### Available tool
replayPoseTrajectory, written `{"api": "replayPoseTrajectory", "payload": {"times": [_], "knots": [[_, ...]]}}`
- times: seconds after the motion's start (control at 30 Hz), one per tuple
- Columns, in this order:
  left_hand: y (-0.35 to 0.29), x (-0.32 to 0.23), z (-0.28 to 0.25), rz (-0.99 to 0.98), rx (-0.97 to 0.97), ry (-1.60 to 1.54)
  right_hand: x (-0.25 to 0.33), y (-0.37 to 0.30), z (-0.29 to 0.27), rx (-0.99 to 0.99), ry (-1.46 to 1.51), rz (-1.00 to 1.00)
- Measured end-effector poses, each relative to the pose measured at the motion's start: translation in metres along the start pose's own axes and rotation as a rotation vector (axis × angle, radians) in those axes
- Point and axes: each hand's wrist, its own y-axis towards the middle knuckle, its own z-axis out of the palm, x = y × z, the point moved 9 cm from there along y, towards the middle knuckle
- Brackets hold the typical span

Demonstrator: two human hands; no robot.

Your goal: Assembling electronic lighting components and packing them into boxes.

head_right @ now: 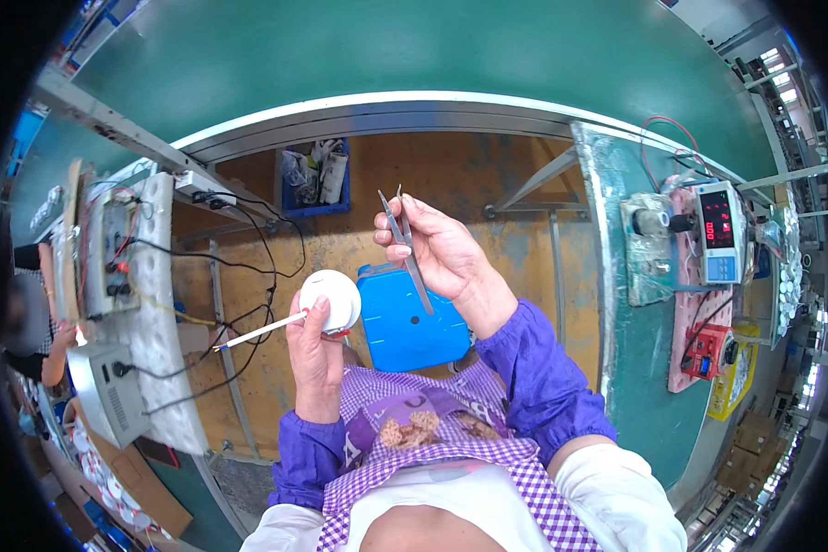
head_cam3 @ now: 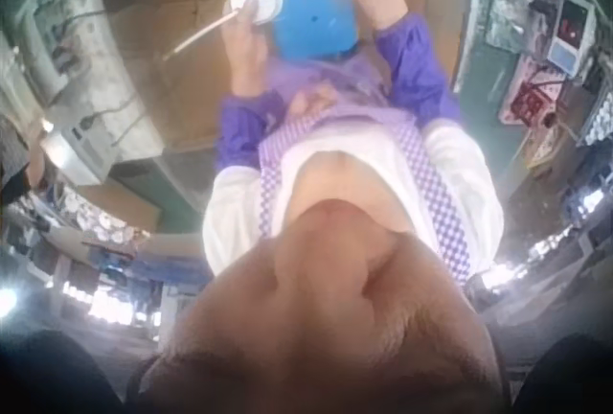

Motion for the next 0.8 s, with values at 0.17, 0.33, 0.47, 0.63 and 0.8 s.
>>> {"api": "replayPoseTrajectory", "payload": {"times": [0.17, 0.33, 0.47, 0.63, 0.8], "knots": [[-0.080, -0.021, 0.042, 0.102, 0.055, -0.023, 0.007, -0.081, 0.051, 0.050, -0.247, -0.021], [-0.140, -0.052, 0.069, 0.169, 0.138, 0.054, 0.001, -0.151, 0.100, 0.007, -0.544, -0.180], [-0.169, -0.079, 0.082, 0.207, 0.309, 0.129, -0.001, -0.222, 0.126, -0.326, -1.388, -0.698], [-0.195, -0.090, 0.077, 0.224, 0.487, 0.293, -0.050, -0.282, 0.159, -0.571, -1.677, -0.928], [-0.227, -0.103, 0.060, 0.292, 0.595, 0.306, -0.110, -0.305, 0.207, -0.435, -1.925, -1.015]]}}
